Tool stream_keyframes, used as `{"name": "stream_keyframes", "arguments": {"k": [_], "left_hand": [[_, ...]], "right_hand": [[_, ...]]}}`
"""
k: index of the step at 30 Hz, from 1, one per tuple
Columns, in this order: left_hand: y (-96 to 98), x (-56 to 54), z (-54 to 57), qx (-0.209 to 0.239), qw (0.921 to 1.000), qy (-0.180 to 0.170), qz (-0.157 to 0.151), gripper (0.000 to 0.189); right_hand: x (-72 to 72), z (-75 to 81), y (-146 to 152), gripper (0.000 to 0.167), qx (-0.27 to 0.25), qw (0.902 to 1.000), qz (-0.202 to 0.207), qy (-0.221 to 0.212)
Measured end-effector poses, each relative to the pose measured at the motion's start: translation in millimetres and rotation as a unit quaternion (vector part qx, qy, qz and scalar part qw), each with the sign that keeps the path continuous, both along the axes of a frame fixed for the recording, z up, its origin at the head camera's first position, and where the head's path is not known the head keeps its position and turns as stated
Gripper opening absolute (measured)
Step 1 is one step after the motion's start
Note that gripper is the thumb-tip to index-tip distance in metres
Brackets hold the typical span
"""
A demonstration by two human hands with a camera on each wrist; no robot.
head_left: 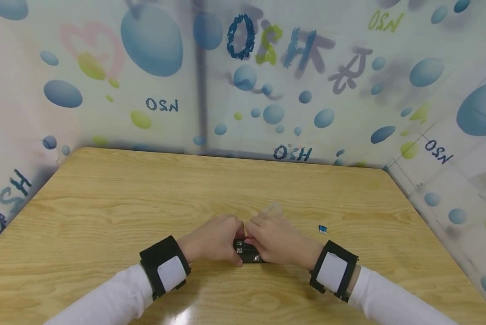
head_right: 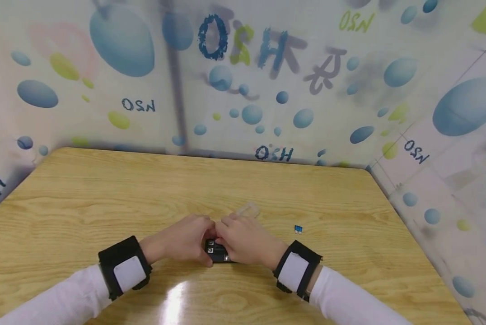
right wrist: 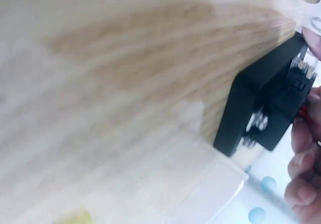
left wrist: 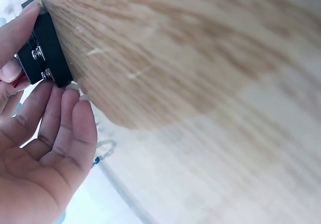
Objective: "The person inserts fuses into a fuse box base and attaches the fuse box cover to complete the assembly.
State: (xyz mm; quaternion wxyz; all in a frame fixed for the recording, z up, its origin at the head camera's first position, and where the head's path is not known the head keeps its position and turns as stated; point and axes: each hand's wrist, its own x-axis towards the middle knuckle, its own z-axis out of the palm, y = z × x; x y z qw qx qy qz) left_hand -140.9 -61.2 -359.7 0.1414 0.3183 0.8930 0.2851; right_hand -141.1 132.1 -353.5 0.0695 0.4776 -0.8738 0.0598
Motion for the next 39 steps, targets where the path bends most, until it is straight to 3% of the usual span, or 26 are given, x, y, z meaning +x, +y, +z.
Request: {"name": "stream_keyframes", "arguments": {"k": [6,10,15,19,23,26,39], "left_hand": [[-0.1,0.2,-0.5,-0.006,1.0000,-0.001,0.007,0.039],[-1.2,0.2,-0.7,-0.004,1.0000,0.000,0.006,0.037],[-2.5,0.0,-1.3,0.010,0.9999,0.001,-0.008,0.034],[-3.2,-0.5,-0.7,0.004,0.9999,0.004,-0.010,0.035],[-2.6,-0.9,-0.1,-0.008,0.9999,0.013,-0.005,0.038],[-1.9,-0.7,0.6,-0.012,0.9998,0.013,-0.001,0.040],[0.2,-1.3,0.3,-0.008,1.0000,0.006,0.000,0.039]], "right_hand": [[-3.1,5.4,-1,0.016,0.024,0.9995,0.010,-0.020],[-3.6,11.8,-6,0.013,0.023,0.9980,-0.017,-0.056],[3.7,15.7,-15,0.013,0.047,0.9957,-0.047,-0.064],[13.6,16.7,-17,0.030,0.070,0.9953,-0.056,-0.037],[20.5,14.7,-17,0.040,0.096,0.9935,-0.061,0.001],[22.2,10.9,-14,0.045,0.093,0.9940,-0.059,0.006],[21.2,-2.0,-8,0.045,0.076,0.9950,-0.043,0.049]]}}
